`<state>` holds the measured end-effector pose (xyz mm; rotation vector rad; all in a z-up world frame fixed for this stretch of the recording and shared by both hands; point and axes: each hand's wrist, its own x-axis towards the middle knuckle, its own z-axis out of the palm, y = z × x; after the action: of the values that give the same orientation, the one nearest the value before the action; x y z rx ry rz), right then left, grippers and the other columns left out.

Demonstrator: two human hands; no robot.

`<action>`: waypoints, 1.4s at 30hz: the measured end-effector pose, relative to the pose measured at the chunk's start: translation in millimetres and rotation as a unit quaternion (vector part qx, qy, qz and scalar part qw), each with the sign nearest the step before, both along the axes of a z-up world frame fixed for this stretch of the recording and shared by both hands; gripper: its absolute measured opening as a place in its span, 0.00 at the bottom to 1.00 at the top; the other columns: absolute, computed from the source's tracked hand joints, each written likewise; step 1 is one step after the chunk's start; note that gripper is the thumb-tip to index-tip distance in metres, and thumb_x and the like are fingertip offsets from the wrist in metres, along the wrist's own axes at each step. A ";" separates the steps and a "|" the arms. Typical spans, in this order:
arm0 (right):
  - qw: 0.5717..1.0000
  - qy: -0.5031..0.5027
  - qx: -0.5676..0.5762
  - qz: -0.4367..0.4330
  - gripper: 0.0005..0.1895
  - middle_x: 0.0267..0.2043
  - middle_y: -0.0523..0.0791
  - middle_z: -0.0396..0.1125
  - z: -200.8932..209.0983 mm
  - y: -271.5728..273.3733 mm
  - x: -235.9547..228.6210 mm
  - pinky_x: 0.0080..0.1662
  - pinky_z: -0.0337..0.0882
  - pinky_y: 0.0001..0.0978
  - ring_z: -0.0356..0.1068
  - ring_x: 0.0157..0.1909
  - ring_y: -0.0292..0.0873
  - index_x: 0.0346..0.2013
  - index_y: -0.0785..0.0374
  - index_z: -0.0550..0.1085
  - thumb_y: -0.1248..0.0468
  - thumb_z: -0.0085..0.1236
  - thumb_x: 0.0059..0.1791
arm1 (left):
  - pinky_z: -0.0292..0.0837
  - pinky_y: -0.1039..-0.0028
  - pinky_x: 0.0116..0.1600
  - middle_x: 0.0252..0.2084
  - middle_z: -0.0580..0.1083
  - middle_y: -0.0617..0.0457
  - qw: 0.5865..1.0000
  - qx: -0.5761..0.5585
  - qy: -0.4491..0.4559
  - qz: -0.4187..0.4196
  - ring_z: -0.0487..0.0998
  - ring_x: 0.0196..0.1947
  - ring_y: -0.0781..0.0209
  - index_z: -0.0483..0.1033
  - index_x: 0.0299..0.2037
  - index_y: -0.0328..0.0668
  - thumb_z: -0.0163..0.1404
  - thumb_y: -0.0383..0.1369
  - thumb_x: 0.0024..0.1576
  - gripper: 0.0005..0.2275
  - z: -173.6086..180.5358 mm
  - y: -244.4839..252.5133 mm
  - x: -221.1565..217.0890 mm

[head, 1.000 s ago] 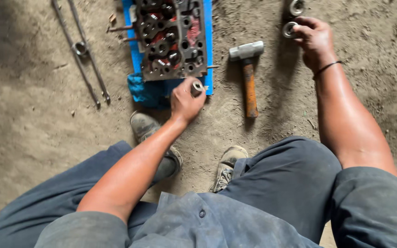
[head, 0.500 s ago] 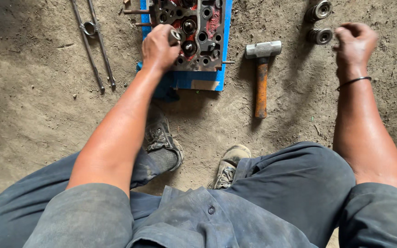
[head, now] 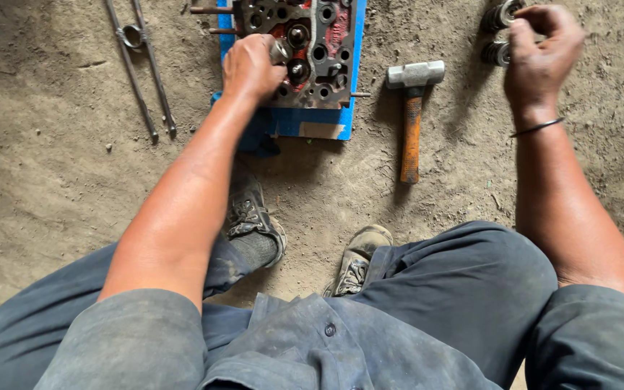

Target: The person uses a hammer and a socket to repeatedly strike and remove valve springs from an engine cylinder head. They place the removed springs on the ground beside the work area.

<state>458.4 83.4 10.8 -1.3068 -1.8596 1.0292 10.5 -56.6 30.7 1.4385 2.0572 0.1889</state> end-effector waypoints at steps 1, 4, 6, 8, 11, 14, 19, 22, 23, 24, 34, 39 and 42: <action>1.000 -0.001 -0.003 0.008 0.08 0.42 0.48 0.72 10.0 -3.2 -10.8 0.50 0.75 0.31 0.73 0.45 0.40 0.40 0.70 0.78 0.76 0.51 0.52 | 0.75 0.55 0.43 0.33 0.79 0.44 1.000 0.005 -0.003 0.009 0.81 0.34 0.43 0.80 0.33 0.41 0.62 0.30 0.45 0.08 -0.7 2.1 -1.6; 0.997 -0.009 -0.065 0.038 0.05 0.40 0.47 0.71 38.1 -20.5 -46.1 0.45 0.73 0.28 0.71 0.40 0.39 0.42 0.69 0.78 0.72 0.54 0.55 | 0.76 0.58 0.41 0.32 0.79 0.42 0.998 0.037 -0.031 0.036 0.81 0.34 0.43 0.79 0.32 0.39 0.61 0.31 0.48 0.07 5.6 7.9 2.0; 0.992 -0.010 -0.085 0.089 0.04 0.44 0.49 0.70 55.3 -34.2 -68.4 0.48 0.74 0.29 0.72 0.44 0.40 0.43 0.71 0.76 0.72 0.55 0.56 | 0.76 0.61 0.41 0.32 0.79 0.42 0.993 0.064 -0.073 0.065 0.82 0.34 0.45 0.78 0.32 0.37 0.60 0.31 0.49 0.07 17.0 7.9 13.4; 0.972 0.037 -0.202 0.114 0.07 0.42 0.47 0.73 68.9 -48.3 -87.5 0.45 0.76 0.29 0.75 0.41 0.39 0.46 0.70 0.78 0.69 0.58 0.56 | 0.78 0.65 0.41 0.31 0.79 0.42 0.981 0.088 -0.138 0.103 0.84 0.33 0.49 0.77 0.32 0.36 0.60 0.31 0.50 0.07 29.2 3.8 40.6; 0.950 0.085 -0.240 0.181 0.09 0.46 0.47 0.75 76.9 -61.6 -113.7 0.51 0.76 0.29 0.75 0.48 0.37 0.51 0.71 0.77 0.70 0.61 0.56 | 0.77 0.66 0.41 0.33 0.78 0.43 0.957 0.188 -0.219 0.014 0.82 0.33 0.52 0.78 0.36 0.35 0.60 0.30 0.51 0.07 42.4 -0.9 94.4; 0.928 0.137 -0.296 0.181 0.09 0.45 0.45 0.75 74.4 -61.2 -118.7 0.50 0.76 0.28 0.74 0.46 0.34 0.49 0.71 0.76 0.73 0.61 0.54 | 0.74 0.69 0.36 0.27 0.77 0.48 0.955 0.085 -0.283 0.042 0.77 0.26 0.60 0.78 0.35 0.33 0.62 0.31 0.51 0.09 43.5 6.4 135.1; 0.923 0.133 -0.333 0.143 0.08 0.41 0.43 0.75 59.4 -62.7 -89.9 0.46 0.76 0.26 0.73 0.42 0.31 0.47 0.70 0.76 0.75 0.61 0.52 | 0.71 0.78 0.30 0.27 0.77 0.58 0.904 -0.011 -0.414 0.111 0.74 0.25 0.73 0.80 0.33 0.35 0.61 0.29 0.51 0.05 20.4 22.5 160.7; 0.919 0.105 -0.353 0.142 0.03 0.36 0.42 0.73 51.8 -62.0 -73.8 0.40 0.75 0.26 0.72 0.37 0.31 0.42 0.70 0.75 0.74 0.60 0.54 | 0.65 0.79 0.26 0.25 0.74 0.59 0.851 -0.083 -0.495 0.157 0.71 0.22 0.72 0.80 0.34 0.35 0.60 0.26 0.50 0.05 13.9 19.5 170.0; 0.920 0.104 -0.352 0.135 0.02 0.36 0.42 0.73 50.6 -62.4 -69.8 0.41 0.75 0.26 0.72 0.37 0.31 0.42 0.70 0.75 0.74 0.60 0.54 | 0.63 0.78 0.24 0.24 0.73 0.58 0.822 -0.109 -0.529 0.180 0.70 0.21 0.72 0.80 0.35 0.35 0.60 0.25 0.50 0.05 13.6 18.7 175.1; 0.923 0.101 -0.350 0.128 0.02 0.36 0.42 0.73 49.2 -62.1 -67.6 0.41 0.76 0.26 0.72 0.37 0.31 0.41 0.70 0.75 0.74 0.59 0.54 | 0.64 0.78 0.23 0.23 0.74 0.57 0.811 -0.130 -0.533 0.203 0.70 0.20 0.71 0.79 0.35 0.35 0.59 0.25 0.50 0.05 14.4 17.3 179.3; 0.876 0.208 -0.400 0.171 0.12 0.42 0.41 0.73 54.9 -60.5 -75.3 0.51 0.77 0.26 0.74 0.46 0.32 0.46 0.69 0.73 0.77 0.50 0.48 | 0.75 0.74 0.31 0.29 0.76 0.52 0.625 -0.207 -0.639 0.397 0.76 0.24 0.65 0.74 0.36 0.36 0.57 0.23 0.51 0.06 25.2 12.6 176.7; 0.886 0.137 -0.378 0.231 0.10 0.45 0.42 0.75 69.1 -56.1 -80.4 0.54 0.77 0.28 0.75 0.49 0.33 0.47 0.66 0.78 0.74 0.59 0.51 | 0.75 0.73 0.33 0.30 0.75 0.54 0.583 -0.274 -0.683 0.346 0.75 0.24 0.67 0.73 0.39 0.38 0.57 0.25 0.52 0.08 30.7 6.1 153.0; 0.911 0.086 -0.321 0.246 0.10 0.45 0.43 0.77 79.0 -56.6 -81.8 0.53 0.78 0.28 0.76 0.48 0.34 0.48 0.64 0.78 0.72 0.63 0.51 | 0.75 0.73 0.34 0.31 0.75 0.53 0.564 -0.280 -0.708 0.320 0.76 0.25 0.66 0.72 0.40 0.37 0.58 0.26 0.53 0.09 33.7 5.6 152.6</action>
<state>376.7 26.9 89.7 -1.0283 -1.8187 2.0867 163.1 -51.0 64.3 -0.1651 0.8725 0.6440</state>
